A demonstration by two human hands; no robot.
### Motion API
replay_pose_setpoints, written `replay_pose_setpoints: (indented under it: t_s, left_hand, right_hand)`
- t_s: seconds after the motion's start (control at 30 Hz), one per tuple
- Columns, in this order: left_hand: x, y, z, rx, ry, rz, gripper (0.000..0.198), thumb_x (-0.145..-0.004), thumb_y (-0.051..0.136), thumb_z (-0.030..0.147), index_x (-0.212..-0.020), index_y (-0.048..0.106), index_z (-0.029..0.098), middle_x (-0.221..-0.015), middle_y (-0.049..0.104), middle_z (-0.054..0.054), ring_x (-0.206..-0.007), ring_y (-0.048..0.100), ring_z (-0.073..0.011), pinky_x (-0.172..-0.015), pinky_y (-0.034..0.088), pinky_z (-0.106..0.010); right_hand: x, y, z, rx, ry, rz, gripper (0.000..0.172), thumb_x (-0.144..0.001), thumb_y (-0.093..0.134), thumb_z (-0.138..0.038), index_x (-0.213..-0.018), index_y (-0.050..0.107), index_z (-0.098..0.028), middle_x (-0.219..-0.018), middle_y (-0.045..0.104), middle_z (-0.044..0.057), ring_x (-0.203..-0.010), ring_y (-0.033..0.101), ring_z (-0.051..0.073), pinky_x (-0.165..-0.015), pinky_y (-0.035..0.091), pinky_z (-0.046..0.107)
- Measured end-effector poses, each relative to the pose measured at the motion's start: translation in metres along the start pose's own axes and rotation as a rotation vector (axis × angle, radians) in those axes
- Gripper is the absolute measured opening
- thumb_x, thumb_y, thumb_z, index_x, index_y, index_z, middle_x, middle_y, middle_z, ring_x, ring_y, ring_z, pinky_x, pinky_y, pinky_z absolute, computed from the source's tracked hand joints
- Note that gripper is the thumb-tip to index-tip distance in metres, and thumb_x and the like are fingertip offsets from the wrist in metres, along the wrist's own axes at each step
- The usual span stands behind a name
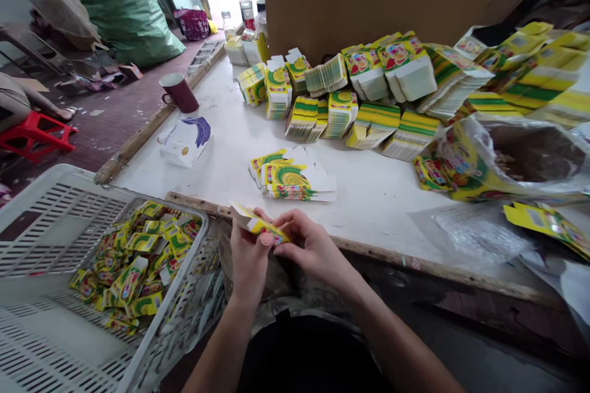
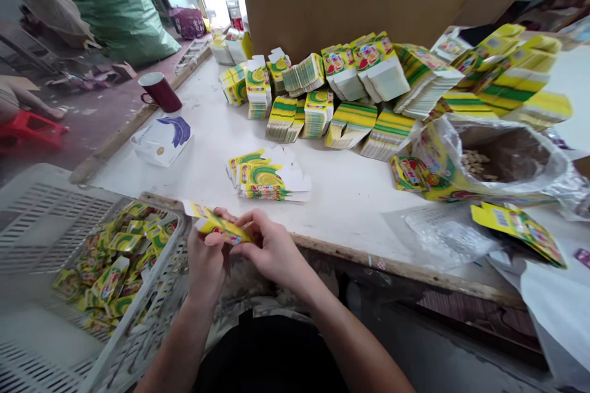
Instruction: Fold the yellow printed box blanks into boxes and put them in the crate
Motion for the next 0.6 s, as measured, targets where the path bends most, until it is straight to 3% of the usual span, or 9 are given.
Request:
replay_pose_setpoints:
  t_s: [0.07, 0.17, 0.23, 0.33, 0.4, 0.5, 0.57, 0.6]
  left_hand:
    - [0.001, 0.000, 0.001, 0.020, 0.022, -0.016, 0.050, -0.062, 0.082, 0.050, -0.098, 0.065, 0.020, -0.089, 0.068, -0.002, -0.081, 0.064, -0.0155, -0.075, 0.053, -0.025]
    - [0.002, -0.005, 0.001, -0.044, 0.016, 0.051, 0.021, -0.073, 0.078, 0.035, -0.086, 0.071, 0.020, -0.080, 0.072, 0.000, -0.074, 0.065, -0.0136, -0.073, 0.054, -0.023]
    - [0.001, -0.008, 0.006, -0.093, 0.030, 0.045, 0.018, -0.075, 0.077, 0.033, -0.085, 0.073, 0.019, -0.081, 0.074, -0.001, -0.075, 0.067, -0.0158, -0.074, 0.055, -0.026]
    - [-0.003, -0.012, 0.030, -0.102, 0.148, -0.052, 0.037, -0.078, 0.072, 0.044, -0.106, 0.070, 0.020, -0.102, 0.074, -0.007, -0.099, 0.068, -0.0232, -0.091, 0.053, -0.035]
    - [-0.006, -0.013, 0.050, -0.154, 0.256, -0.135, 0.065, -0.072, 0.073, 0.056, -0.125, 0.060, 0.021, -0.126, 0.065, -0.012, -0.120, 0.058, -0.0288, -0.103, 0.045, -0.041]
    - [-0.006, -0.005, 0.062, -0.468, 0.253, -0.316, 0.099, -0.049, 0.088, 0.051, -0.135, 0.050, 0.020, -0.141, 0.051, -0.015, -0.132, 0.046, -0.0354, -0.109, 0.038, -0.046]
    - [-0.002, 0.005, 0.053, -0.663, 0.128, -0.474, 0.089, -0.052, 0.090, 0.039, -0.130, 0.051, 0.021, -0.130, 0.059, -0.013, -0.120, 0.056, -0.0337, -0.100, 0.046, -0.044]
    - [0.000, 0.009, 0.045, -0.724, 0.068, -0.530, 0.078, -0.058, 0.087, 0.036, -0.126, 0.051, 0.022, -0.120, 0.064, -0.010, -0.109, 0.062, -0.0306, -0.091, 0.051, -0.041]
  right_hand:
    - [0.000, -0.012, -0.002, 0.010, -0.029, 0.065, 0.018, -0.080, 0.067, -0.027, -0.095, 0.061, -0.019, -0.081, 0.066, -0.001, -0.069, 0.057, 0.013, -0.064, 0.044, 0.025]
    - [0.002, -0.024, -0.007, 0.073, -0.063, 0.126, 0.016, -0.080, 0.067, -0.033, -0.076, 0.065, -0.017, -0.066, 0.063, -0.001, -0.060, 0.055, 0.013, -0.056, 0.043, 0.024]
    - [0.004, -0.032, -0.018, 0.192, -0.154, 0.169, 0.017, -0.081, 0.068, -0.031, -0.072, 0.067, -0.017, -0.063, 0.064, -0.001, -0.058, 0.055, 0.013, -0.054, 0.043, 0.024]
    - [0.011, -0.044, -0.042, 0.531, -0.404, 0.271, 0.012, -0.086, 0.063, -0.021, -0.089, 0.075, -0.021, -0.081, 0.073, 0.003, -0.074, 0.062, 0.017, -0.069, 0.049, 0.030]
    - [0.017, -0.046, -0.055, 0.795, -0.561, 0.301, 0.024, -0.088, 0.059, -0.013, -0.100, 0.075, -0.028, -0.093, 0.075, 0.003, -0.087, 0.061, 0.020, -0.083, 0.046, 0.037]
    - [0.024, -0.033, -0.060, 0.985, -0.709, 0.125, 0.031, -0.092, 0.056, -0.015, -0.110, 0.070, -0.036, -0.104, 0.074, -0.001, -0.101, 0.059, 0.021, -0.105, 0.034, 0.045]
    - [0.028, -0.023, -0.058, 0.941, -0.724, 0.018, 0.036, -0.094, 0.055, -0.022, -0.125, 0.060, -0.039, -0.118, 0.069, -0.002, -0.117, 0.054, 0.022, -0.116, 0.022, 0.047]
    - [0.028, -0.021, -0.056, 0.889, -0.696, 0.037, 0.043, -0.093, 0.057, -0.028, -0.134, 0.052, -0.039, -0.129, 0.063, 0.000, -0.126, 0.049, 0.024, -0.118, 0.019, 0.049]
Point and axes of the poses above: each hand's wrist, its own x-axis away from the middle knuckle, its own y-axis out of the palm, z = x × y, the point moved 5 cm from there along -x, towards the middle knuckle
